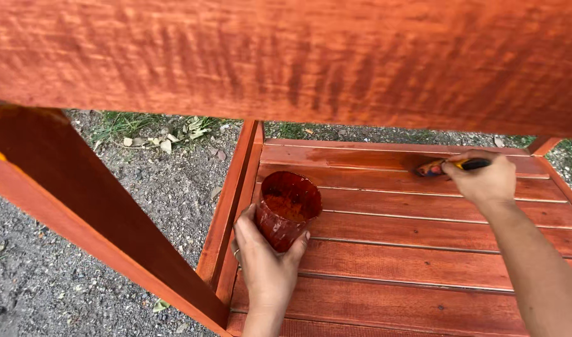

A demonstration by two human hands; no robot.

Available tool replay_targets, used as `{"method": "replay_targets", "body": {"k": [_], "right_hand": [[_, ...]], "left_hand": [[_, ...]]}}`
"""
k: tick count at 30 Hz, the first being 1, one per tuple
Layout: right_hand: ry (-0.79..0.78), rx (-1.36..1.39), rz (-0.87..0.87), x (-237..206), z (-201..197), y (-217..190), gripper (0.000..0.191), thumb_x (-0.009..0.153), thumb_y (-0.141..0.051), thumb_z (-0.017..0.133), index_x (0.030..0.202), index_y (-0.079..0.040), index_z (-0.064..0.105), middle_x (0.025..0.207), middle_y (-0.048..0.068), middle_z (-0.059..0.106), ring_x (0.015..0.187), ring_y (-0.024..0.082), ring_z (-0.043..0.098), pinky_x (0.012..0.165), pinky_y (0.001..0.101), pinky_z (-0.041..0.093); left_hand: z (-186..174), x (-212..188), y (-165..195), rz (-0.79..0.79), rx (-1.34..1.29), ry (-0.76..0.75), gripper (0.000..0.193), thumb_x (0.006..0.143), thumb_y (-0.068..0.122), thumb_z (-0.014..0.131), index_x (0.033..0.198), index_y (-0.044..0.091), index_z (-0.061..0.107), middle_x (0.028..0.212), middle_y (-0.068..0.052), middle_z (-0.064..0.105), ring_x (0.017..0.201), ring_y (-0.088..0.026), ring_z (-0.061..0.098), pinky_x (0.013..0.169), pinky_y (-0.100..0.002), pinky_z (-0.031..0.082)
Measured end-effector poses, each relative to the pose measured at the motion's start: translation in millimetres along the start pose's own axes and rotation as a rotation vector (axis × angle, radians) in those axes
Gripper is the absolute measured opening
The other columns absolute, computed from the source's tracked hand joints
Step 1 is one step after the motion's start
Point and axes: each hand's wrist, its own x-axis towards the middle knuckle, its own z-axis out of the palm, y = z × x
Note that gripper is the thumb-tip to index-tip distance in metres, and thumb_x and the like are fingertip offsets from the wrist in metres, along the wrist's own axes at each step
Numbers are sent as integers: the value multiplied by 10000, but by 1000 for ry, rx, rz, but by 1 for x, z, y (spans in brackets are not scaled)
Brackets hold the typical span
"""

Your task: The person applies reddish-brown stain to a wooden shelf using a paintbrush and a plastic container. They repeatedly dip the brush into the container and spread the stain across the slatted shelf surface and frame.

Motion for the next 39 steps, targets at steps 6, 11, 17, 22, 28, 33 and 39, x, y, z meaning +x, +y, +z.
{"method": "replay_targets", "body": {"k": [6,11,17,22,28,33,39], "right_hand": [[-91,214,-26,-2,52,-76,199,836,-296,861,990,-176,825,798,38,771,661,137,689,632,322,548],[-156,481,-225,-10,156,-219,199,736,-273,898,895,-177,826,873,57,795,788,186,749,756,332,582],[-454,163,130,23,168,-194,468,766,-598,776,1089,-260,796,1051,68,782,904,248,732,790,405,569],[-101,23,-108,18,98,-78,725,973,-614,532,1498,-116,485,1469,142,544,1258,347,604,992,481,511],[490,-507,-582,0,148,-96,646,1065,-470,484,1577,-77,461,1502,195,559,1310,449,589,1028,620,480],[272,-91,-514,-23,220,-211,612,1055,-442,503,1542,-73,491,1453,199,595,1278,451,601,1002,626,488],[164,30,-387,-9,192,-219,598,1032,-413,534,1519,-67,501,1438,194,599,1270,435,601,1001,607,491]], "left_hand": [[-1,2,-3,9,99,-9,906,642,196,940,1332,10,385,1268,-180,523,1223,-365,527,1111,-569,292],[0,4,-4,-45,62,-10,916,628,169,924,1380,57,412,1289,-177,546,1224,-395,505,1051,-527,370],[-4,7,-7,-4,86,-17,917,629,171,923,1366,43,394,1298,-190,548,1231,-426,495,1034,-537,383],[-6,3,-10,-52,53,-73,937,627,159,900,1411,63,397,1312,-166,537,1243,-404,514,1026,-514,404],[-7,3,-17,-10,90,-85,988,567,121,919,1406,62,400,1347,-155,522,1240,-402,501,1035,-515,372],[-6,1,-17,4,94,-46,1002,521,118,935,1372,44,413,1363,-166,514,1249,-422,481,1027,-530,360],[-5,4,-11,-111,56,-61,956,573,159,928,1382,70,427,1333,-143,546,1212,-420,517,1010,-515,408]]}}
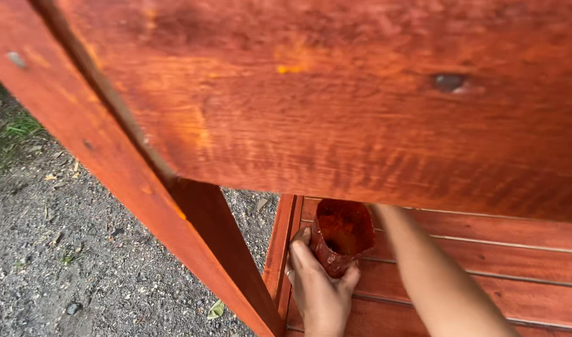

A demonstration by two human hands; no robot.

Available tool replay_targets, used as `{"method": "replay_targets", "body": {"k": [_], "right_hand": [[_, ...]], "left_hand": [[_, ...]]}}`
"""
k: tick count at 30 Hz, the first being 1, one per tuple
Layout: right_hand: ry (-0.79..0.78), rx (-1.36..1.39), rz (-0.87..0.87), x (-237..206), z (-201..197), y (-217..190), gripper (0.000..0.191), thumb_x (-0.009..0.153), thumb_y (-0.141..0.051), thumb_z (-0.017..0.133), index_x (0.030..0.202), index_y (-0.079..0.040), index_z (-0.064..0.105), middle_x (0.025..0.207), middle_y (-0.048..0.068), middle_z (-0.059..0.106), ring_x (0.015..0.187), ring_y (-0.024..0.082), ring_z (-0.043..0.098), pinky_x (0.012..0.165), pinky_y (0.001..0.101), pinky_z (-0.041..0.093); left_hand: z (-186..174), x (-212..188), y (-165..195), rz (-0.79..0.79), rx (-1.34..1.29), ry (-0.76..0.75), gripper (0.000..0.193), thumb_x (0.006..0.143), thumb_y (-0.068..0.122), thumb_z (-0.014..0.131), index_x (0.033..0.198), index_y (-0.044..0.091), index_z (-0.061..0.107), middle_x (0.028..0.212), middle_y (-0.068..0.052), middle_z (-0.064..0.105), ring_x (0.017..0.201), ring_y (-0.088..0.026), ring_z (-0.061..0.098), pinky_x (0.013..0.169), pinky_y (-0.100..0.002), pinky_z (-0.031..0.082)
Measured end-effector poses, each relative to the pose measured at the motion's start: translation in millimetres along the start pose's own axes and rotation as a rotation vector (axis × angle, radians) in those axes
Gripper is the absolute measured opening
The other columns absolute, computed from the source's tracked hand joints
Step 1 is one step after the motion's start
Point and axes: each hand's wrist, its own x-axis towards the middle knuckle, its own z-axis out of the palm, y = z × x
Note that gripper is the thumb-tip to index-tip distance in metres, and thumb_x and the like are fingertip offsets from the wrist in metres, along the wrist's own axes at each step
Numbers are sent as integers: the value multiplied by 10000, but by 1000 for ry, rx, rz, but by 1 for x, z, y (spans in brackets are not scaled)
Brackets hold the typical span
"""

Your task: The person applies reddish-brown stain to a wooden shelf using a paintbrush and a plastic container. They repeatedly dip the brush into the container and spread the stain across the slatted shelf surface and frame.

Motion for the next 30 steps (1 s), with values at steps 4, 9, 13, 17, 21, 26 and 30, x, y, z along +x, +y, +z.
{"method": "replay_targets", "body": {"k": [4,9,13,17,21,26,30], "right_hand": [[71,-75,70,-8,-14,13,590,1017,-393,554,1504,-63,507,1428,191,602,1266,425,602,1001,595,493],[55,-5,33,-22,11,-10,580,998,-368,580,1485,-59,515,1416,187,605,1259,412,602,1000,579,496],[89,-31,50,-12,17,-6,574,983,-348,601,1470,-55,522,1406,184,608,1255,402,602,1000,566,498],[76,-45,40,-17,-6,15,568,968,-328,621,1455,-51,528,1396,181,611,1250,392,602,999,554,501],[84,-109,91,-28,-27,30,562,953,-308,642,1440,-47,535,1387,177,614,1245,382,602,999,541,503],[34,-46,24,-33,-35,29,557,935,-284,668,1421,-42,543,1374,174,617,1239,369,603,999,526,506],[29,-133,46,-38,-71,66,553,920,-264,688,1405,-38,549,1365,170,620,1234,359,603,998,513,508]], "left_hand": [[1,-2,-4,44,0,13,957,557,141,933,1371,56,438,1302,-157,551,1197,-428,516,1002,-517,413],[3,-3,-12,142,-33,34,976,539,106,911,1378,29,419,1247,-172,553,1199,-416,533,1007,-506,423],[1,-4,-12,24,35,-44,933,598,147,934,1365,50,413,1262,-146,568,1197,-399,544,1037,-511,391],[-2,-4,-6,-44,22,-56,1005,554,132,937,1411,85,414,1331,-132,565,1196,-401,524,1014,-497,421],[1,-3,-2,-110,48,-88,924,587,171,944,1350,72,433,1257,-137,567,1179,-369,564,1031,-481,453],[1,-8,1,-6,-2,-24,933,597,144,943,1364,31,423,1257,-170,579,1175,-396,559,1006,-496,451],[-2,-10,7,-72,-29,-46,950,615,134,918,1403,48,395,1294,-159,577,1180,-361,552,1029,-470,459]]}}
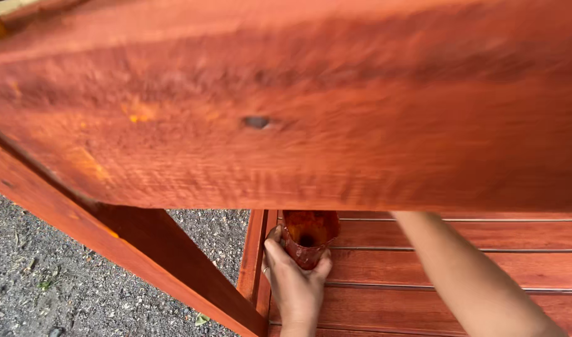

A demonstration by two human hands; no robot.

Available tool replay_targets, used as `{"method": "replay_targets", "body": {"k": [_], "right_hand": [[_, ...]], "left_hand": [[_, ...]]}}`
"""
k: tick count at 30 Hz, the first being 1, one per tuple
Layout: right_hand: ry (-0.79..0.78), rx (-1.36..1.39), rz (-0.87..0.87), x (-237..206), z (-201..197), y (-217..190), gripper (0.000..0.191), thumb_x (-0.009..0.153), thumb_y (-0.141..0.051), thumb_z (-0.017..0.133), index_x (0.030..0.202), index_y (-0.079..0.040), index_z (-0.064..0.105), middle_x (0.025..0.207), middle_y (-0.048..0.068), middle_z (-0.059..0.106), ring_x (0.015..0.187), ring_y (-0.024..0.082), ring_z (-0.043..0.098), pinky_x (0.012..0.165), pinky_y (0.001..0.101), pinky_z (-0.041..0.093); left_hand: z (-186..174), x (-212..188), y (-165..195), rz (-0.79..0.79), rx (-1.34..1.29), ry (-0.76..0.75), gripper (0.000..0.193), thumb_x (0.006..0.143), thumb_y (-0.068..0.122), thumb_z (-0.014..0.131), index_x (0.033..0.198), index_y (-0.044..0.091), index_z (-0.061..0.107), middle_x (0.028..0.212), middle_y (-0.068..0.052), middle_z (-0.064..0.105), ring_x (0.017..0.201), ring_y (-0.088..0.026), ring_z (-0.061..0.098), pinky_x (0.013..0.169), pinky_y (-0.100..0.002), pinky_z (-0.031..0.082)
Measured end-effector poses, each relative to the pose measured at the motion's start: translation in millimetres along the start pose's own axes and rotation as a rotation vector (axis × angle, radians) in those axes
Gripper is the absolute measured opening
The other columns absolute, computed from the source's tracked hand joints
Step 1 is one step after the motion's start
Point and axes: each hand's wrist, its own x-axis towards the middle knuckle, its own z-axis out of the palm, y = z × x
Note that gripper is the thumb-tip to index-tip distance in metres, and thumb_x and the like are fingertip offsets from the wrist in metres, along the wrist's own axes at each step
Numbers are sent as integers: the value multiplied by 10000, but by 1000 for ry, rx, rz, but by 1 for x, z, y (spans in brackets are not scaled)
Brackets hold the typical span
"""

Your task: The person applies reddish-brown stain to a wooden shelf using a paintbrush and a plastic container. They repeatedly dip the brush into the container and spread the stain across the slatted shelf surface and frame.

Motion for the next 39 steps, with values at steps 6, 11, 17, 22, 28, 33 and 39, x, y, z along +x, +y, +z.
{"method": "replay_targets", "body": {"k": [6,11,17,22,28,33,39], "right_hand": [[-39,-81,19,-5,-45,98,550,897,-234,719,1383,-33,559,1350,166,624,1227,343,603,998,494,511],[-95,-133,90,-9,-109,182,548,878,-209,745,1364,-28,567,1338,162,627,1220,330,603,997,478,514],[-75,-124,259,-6,-203,275,548,856,-179,776,1341,-22,577,1323,157,632,1213,315,603,996,460,517],[-132,244,368,-10,-273,240,549,837,-155,802,1322,-17,585,1311,153,635,1207,302,604,996,444,520],[-403,766,578,-9,-401,176,261,802,-102,781,1047,-20,748,981,122,801,821,260,794,754,400,629],[-505,749,257,-30,-435,112,276,712,-110,853,988,-112,840,914,48,860,848,139,812,819,316,656],[-586,775,139,-26,-403,77,221,735,-128,856,944,-71,810,895,41,843,856,115,790,815,297,610]], "left_hand": [[8,-2,7,156,142,71,990,581,139,981,1358,-10,385,1222,-205,539,1179,-405,525,1025,-504,427],[17,-5,12,155,78,126,950,514,126,976,1265,-8,409,1216,-207,523,1154,-403,561,999,-494,482],[37,-19,35,140,344,50,1066,499,189,1003,1348,57,373,1271,-199,521,1182,-409,565,1047,-548,427],[76,-55,61,373,242,-126,1058,453,197,1015,1297,65,391,1260,-166,579,1191,-377,585,1076,-553,416],[101,-93,76,500,34,-224,1077,441,157,1009,1327,48,407,1281,-197,572,1193,-408,560,1013,-508,469],[93,-116,107,582,-118,-211,920,466,208,1002,1229,71,506,1178,-158,665,1106,-368,654,945,-460,547],[86,-129,147,604,147,-245,955,435,192,999,1257,148,515,1122,-124,651,1067,-367,639,987,-512,467]]}}
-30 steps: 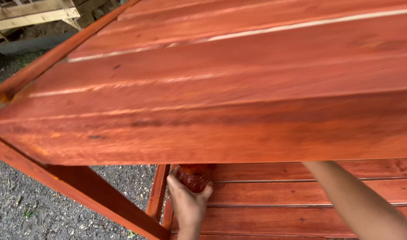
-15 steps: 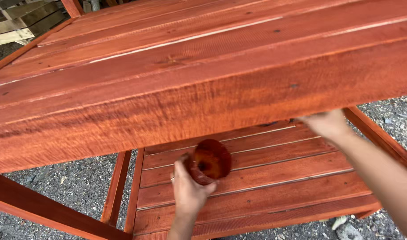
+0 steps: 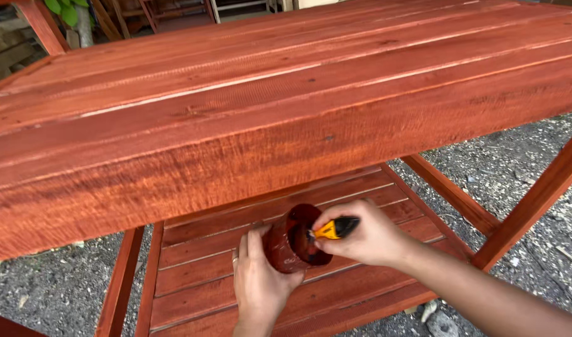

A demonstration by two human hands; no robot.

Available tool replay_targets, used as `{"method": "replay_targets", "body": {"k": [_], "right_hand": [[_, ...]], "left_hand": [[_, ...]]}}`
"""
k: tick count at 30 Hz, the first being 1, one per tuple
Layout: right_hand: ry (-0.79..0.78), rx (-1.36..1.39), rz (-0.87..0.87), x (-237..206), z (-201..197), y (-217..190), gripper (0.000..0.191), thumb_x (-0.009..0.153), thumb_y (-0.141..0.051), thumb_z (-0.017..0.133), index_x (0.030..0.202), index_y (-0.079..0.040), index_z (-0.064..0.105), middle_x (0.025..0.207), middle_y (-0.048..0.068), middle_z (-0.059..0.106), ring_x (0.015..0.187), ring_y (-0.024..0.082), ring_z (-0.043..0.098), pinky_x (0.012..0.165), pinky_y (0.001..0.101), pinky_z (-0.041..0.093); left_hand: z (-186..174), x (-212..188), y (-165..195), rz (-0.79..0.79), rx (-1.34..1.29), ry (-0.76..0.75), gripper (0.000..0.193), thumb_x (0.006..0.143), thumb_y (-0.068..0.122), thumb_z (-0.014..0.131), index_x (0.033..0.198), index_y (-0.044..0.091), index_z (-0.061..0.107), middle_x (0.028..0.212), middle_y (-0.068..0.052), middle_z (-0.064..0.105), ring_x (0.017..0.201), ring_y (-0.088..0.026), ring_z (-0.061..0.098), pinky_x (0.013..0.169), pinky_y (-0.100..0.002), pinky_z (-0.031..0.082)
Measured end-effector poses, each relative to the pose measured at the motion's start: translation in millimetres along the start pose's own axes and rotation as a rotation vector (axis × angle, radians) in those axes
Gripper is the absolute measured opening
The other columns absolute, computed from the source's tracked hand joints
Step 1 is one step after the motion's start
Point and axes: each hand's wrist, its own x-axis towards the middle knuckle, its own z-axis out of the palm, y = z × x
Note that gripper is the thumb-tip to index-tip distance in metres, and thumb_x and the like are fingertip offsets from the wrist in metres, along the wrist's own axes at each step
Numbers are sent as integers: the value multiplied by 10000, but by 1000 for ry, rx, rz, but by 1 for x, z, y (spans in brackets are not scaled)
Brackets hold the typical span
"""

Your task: The person applies reddish-brown stain to a wooden shelf using a paintbrush and a plastic container. They repeatedly dip the brush into the container and spread the stain across the slatted shelf surface and frame.

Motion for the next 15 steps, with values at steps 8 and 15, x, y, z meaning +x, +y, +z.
{"method": "replay_targets", "body": {"k": [8,15], "right_hand": [[37,-34,-45,5,22,9,257,753,-114,834,1006,-91,793,963,41,832,903,115,801,824,294,622],[7,-29,64,1,22,-5,235,760,-131,847,987,-96,796,984,40,837,927,123,798,859,280,624]], "left_hand": [[-8,5,-12,73,84,13,1038,404,163,985,1314,174,484,1238,-113,613,1117,-345,613,1043,-545,408],[-2,-2,-12,159,97,43,1058,407,236,1018,1307,124,473,1287,-160,601,1145,-337,611,1052,-557,389]]}}
